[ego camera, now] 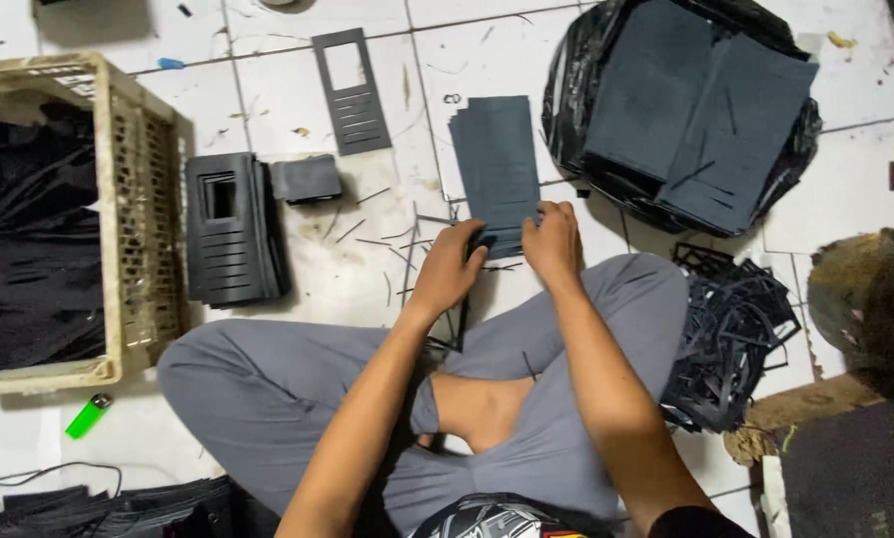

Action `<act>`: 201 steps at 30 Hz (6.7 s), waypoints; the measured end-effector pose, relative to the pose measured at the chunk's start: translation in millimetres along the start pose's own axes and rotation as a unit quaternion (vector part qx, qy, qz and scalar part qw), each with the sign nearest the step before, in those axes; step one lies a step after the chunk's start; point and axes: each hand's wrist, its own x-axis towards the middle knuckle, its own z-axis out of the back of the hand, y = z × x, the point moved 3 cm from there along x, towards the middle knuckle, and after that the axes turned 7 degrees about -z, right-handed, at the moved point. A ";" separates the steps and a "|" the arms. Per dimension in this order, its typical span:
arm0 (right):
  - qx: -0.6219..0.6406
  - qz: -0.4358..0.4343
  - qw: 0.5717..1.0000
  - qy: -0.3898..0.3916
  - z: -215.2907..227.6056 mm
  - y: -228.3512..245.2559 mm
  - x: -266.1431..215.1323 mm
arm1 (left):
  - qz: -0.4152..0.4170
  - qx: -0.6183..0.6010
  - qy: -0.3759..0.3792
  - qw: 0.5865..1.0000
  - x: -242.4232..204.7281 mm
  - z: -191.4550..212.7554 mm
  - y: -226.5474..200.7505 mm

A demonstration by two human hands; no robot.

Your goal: Removing waste material from pre-cut leather parts and stacking the finished pieces

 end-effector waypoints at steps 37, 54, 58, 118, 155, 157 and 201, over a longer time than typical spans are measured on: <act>0.246 0.435 0.866 -0.022 -6.5 97.7 -132.4 | 0.196 -0.484 -0.171 0.835 -56.3 63.4 78.6; 0.219 0.379 0.899 -0.029 -37.6 93.6 -101.7 | 0.162 -0.466 -0.167 0.854 -51.0 24.2 87.6; 0.401 0.052 0.915 0.012 -30.0 77.5 -75.4 | 0.162 -0.492 -0.194 0.833 -52.9 33.5 83.1; 0.413 0.090 0.863 0.277 -44.9 53.2 -75.6 | 0.214 -0.426 -0.211 0.853 -29.1 56.3 58.4; 0.419 0.082 0.866 0.261 -34.5 90.8 -87.9 | 0.202 -0.217 -0.233 0.926 -37.9 49.3 68.3; 0.358 0.106 0.903 0.215 -37.7 90.6 -93.3 | 0.215 -0.213 -0.249 0.920 -39.3 46.4 70.5; 0.221 0.493 0.841 -0.040 -25.1 112.8 -118.4 | 0.251 -0.385 -0.252 0.852 -37.7 49.7 87.1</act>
